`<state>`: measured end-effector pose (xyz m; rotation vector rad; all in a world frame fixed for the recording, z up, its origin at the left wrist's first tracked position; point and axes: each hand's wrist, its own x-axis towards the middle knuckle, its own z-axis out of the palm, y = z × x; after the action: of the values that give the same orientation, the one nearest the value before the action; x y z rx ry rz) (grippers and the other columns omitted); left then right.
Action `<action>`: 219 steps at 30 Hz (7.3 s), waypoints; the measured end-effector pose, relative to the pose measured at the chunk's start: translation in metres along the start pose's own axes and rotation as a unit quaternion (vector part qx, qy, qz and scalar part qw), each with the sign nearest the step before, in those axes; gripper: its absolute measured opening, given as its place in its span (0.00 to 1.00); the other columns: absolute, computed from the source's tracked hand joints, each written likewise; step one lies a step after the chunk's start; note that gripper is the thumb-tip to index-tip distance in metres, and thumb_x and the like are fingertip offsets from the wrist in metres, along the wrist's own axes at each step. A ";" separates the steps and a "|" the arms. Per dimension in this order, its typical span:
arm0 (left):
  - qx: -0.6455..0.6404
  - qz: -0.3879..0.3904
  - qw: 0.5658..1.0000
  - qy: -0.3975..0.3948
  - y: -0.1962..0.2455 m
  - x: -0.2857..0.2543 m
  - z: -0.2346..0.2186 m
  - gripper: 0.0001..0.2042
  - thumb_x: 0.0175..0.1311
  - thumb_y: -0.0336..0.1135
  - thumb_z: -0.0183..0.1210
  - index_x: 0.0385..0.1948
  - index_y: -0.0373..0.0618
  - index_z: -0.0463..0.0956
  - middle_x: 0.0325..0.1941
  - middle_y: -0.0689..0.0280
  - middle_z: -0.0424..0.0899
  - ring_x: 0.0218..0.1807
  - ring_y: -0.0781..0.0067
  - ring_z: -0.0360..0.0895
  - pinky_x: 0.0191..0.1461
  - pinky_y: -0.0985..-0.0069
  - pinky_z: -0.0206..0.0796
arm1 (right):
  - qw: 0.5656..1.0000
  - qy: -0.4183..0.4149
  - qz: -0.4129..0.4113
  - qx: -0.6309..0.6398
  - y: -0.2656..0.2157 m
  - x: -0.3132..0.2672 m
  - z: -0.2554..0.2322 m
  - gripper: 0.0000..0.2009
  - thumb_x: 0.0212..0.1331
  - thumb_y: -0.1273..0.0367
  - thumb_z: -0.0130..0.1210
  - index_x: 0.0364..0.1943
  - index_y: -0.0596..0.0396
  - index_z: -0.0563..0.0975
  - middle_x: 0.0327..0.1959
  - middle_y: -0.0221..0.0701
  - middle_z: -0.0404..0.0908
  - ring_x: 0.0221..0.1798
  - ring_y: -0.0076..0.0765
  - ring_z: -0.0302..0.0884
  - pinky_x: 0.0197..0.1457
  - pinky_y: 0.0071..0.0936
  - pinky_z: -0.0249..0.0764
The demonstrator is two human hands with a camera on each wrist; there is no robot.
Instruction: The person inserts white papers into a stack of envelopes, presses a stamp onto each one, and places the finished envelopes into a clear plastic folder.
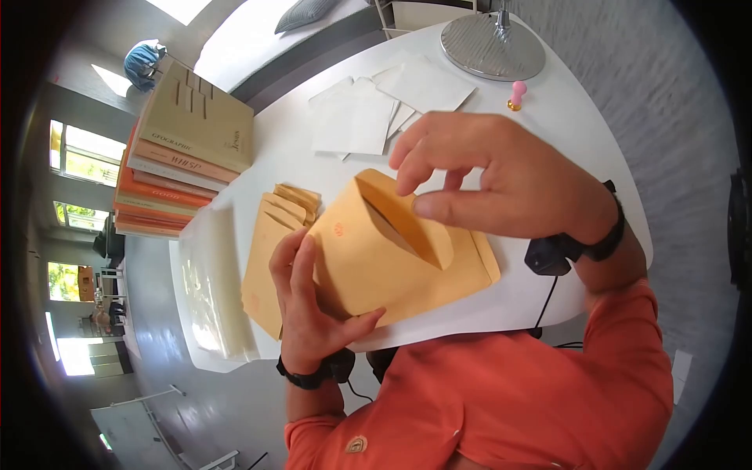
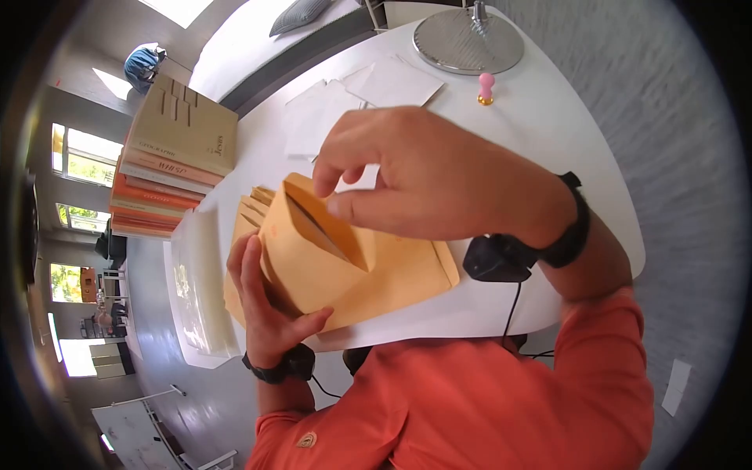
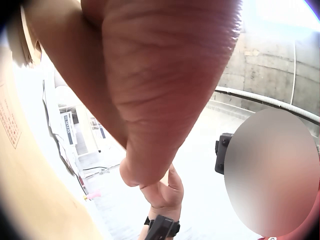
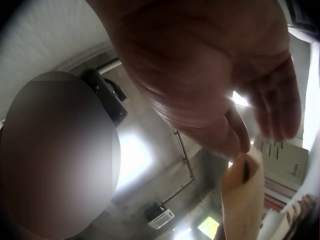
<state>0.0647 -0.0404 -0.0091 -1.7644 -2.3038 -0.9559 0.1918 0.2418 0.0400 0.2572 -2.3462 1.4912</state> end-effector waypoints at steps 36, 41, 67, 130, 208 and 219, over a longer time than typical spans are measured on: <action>0.138 -0.009 0.989 0.059 -0.013 -0.022 0.006 0.51 0.40 0.47 0.80 0.71 0.44 0.61 0.68 0.49 0.59 0.67 0.46 0.62 0.63 0.54 0.67 | 0.992 -0.051 0.086 0.072 0.033 0.007 0.048 0.11 0.58 0.68 0.63 0.40 0.63 0.83 0.46 0.37 0.80 0.44 0.33 0.79 0.48 0.29 0.76; 0.164 -0.004 0.986 0.036 -0.014 -0.022 0.007 0.50 0.39 0.46 0.81 0.69 0.44 0.63 0.68 0.48 0.60 0.66 0.44 0.62 0.64 0.54 0.66 | 0.984 -0.060 0.131 0.106 0.035 0.008 0.058 0.09 0.55 0.73 0.59 0.37 0.63 0.83 0.42 0.36 0.79 0.41 0.32 0.78 0.46 0.28 0.75; 0.138 -0.004 0.986 0.096 -0.035 -0.042 -0.032 0.57 0.40 0.49 0.82 0.74 0.45 0.54 0.71 0.49 0.56 0.71 0.45 0.59 0.68 0.50 0.63 | 0.930 0.330 -0.015 0.162 0.068 0.023 -0.028 0.12 0.66 0.78 0.52 0.52 0.64 0.77 0.36 0.31 0.81 0.29 0.20 0.77 0.32 0.17 0.74; 0.109 0.034 0.990 0.088 -0.003 -0.011 -0.013 0.51 0.39 0.46 0.80 0.70 0.43 0.62 0.66 0.48 0.63 0.63 0.45 0.67 0.61 0.53 0.68 | 0.995 0.024 -0.075 -0.055 0.009 0.010 0.049 0.09 0.58 0.73 0.62 0.41 0.63 0.81 0.49 0.41 0.79 0.46 0.39 0.79 0.49 0.31 0.76; -0.011 0.000 1.000 -0.022 0.013 0.017 0.008 0.52 0.37 0.45 0.79 0.70 0.43 0.62 0.67 0.48 0.63 0.66 0.43 0.66 0.67 0.52 0.65 | 0.992 0.110 0.041 -0.053 -0.001 0.010 -0.017 0.11 0.57 0.67 0.61 0.39 0.60 0.83 0.36 0.39 0.86 0.39 0.42 0.85 0.44 0.33 0.79; 0.083 0.024 0.993 0.082 0.003 0.004 0.006 0.54 0.40 0.46 0.78 0.73 0.44 0.55 0.66 0.49 0.59 0.66 0.47 0.63 0.65 0.53 0.66 | 0.995 0.017 -0.005 -0.095 0.002 0.009 0.024 0.10 0.54 0.69 0.59 0.34 0.63 0.82 0.40 0.40 0.82 0.40 0.42 0.80 0.44 0.34 0.76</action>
<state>0.0682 -0.0336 -0.0109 -1.6055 -2.1609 -0.8387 0.1781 0.2214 0.0329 0.1928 -2.4352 1.2463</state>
